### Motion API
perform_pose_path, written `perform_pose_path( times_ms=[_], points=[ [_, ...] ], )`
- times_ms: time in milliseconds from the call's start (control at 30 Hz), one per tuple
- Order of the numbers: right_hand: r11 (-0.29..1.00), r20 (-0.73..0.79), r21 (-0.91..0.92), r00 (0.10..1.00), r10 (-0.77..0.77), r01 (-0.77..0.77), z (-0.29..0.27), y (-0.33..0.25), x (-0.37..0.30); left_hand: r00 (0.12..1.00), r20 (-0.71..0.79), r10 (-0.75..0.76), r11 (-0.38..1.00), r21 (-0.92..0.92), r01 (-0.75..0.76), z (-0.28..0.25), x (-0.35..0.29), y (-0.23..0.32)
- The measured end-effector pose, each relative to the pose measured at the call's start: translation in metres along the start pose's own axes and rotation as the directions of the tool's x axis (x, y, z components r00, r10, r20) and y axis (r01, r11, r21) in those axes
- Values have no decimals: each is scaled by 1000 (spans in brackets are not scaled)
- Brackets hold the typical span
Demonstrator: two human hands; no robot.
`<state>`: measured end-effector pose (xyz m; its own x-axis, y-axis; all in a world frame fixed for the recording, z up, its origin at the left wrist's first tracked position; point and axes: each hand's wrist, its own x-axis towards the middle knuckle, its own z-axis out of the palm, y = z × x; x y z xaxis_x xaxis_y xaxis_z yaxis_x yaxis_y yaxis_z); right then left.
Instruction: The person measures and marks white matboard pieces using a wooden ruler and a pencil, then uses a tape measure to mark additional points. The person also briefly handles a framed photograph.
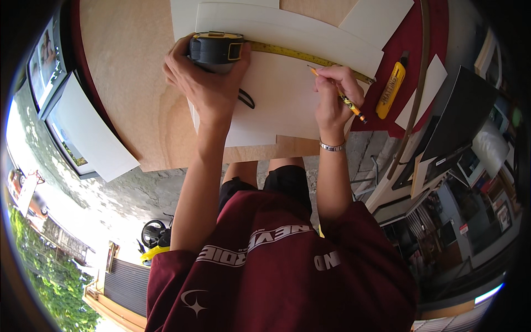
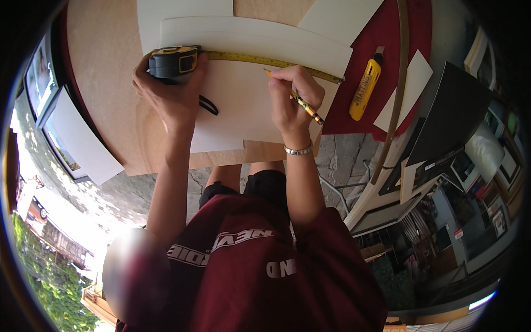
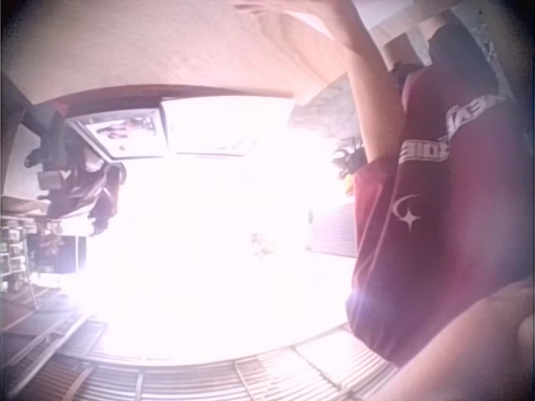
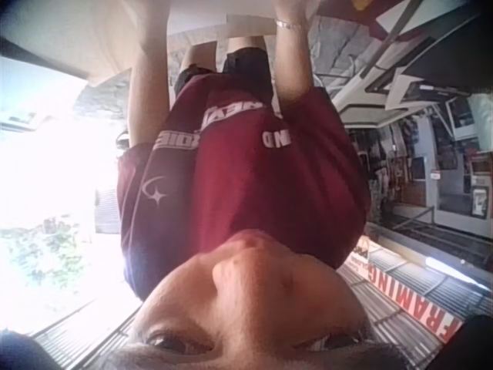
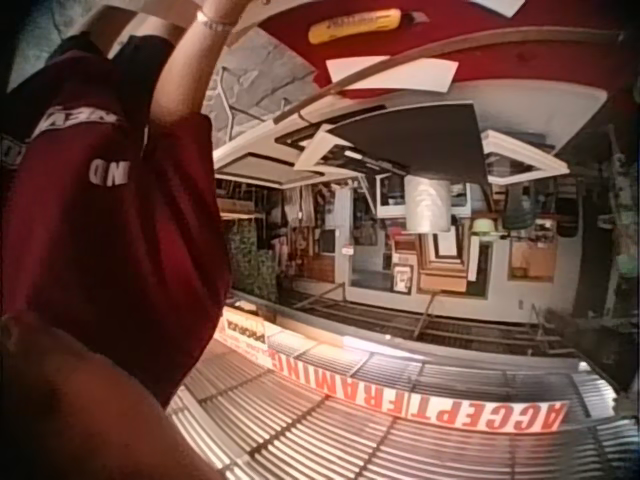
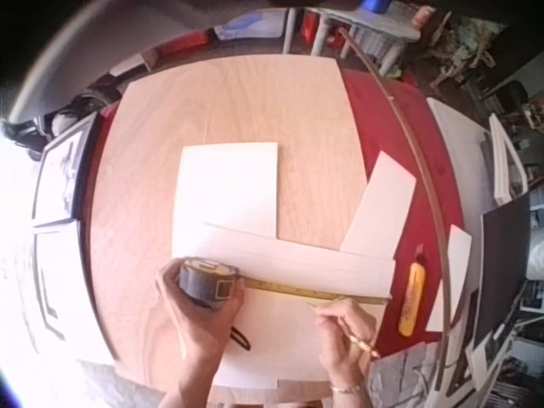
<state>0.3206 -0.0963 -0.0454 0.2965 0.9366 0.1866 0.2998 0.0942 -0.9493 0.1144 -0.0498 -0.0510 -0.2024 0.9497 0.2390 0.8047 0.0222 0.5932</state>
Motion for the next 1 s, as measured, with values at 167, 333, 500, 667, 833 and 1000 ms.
perform_pose_path(
  times_ms=[167, 333, 500, 667, 833, 1000],
  points=[
    [999, -78, -34, 997, 14, -16, 13, -8, 8, 1000, 4, 12, 1000, 9, -12, 0, -1, -2],
    [997, -41, -74, 999, 9, -12, 21, -11, 9, 1000, -5, -14, 1000, -28, 14, 2, -2, -2],
    [995, -94, -104, 995, -16, 6, 26, -8, 9, 1000, -22, 16, 1000, -24, -17, 3, -1, -3],
    [993, -80, -118, 996, -29, 19, 28, -9, 9, 1000, -12, -10, 999, -36, 10, 2, -2, -2],
    [991, -69, -129, 997, -30, 21, 27, -9, 10, 1000, -10, -10, 999, -39, 10, 2, -2, -2],
    [990, -64, -134, 997, -48, 39, 28, -8, 11, 1000, -26, 6, 1000, -24, -7, 3, -2, -3]
  ],
)
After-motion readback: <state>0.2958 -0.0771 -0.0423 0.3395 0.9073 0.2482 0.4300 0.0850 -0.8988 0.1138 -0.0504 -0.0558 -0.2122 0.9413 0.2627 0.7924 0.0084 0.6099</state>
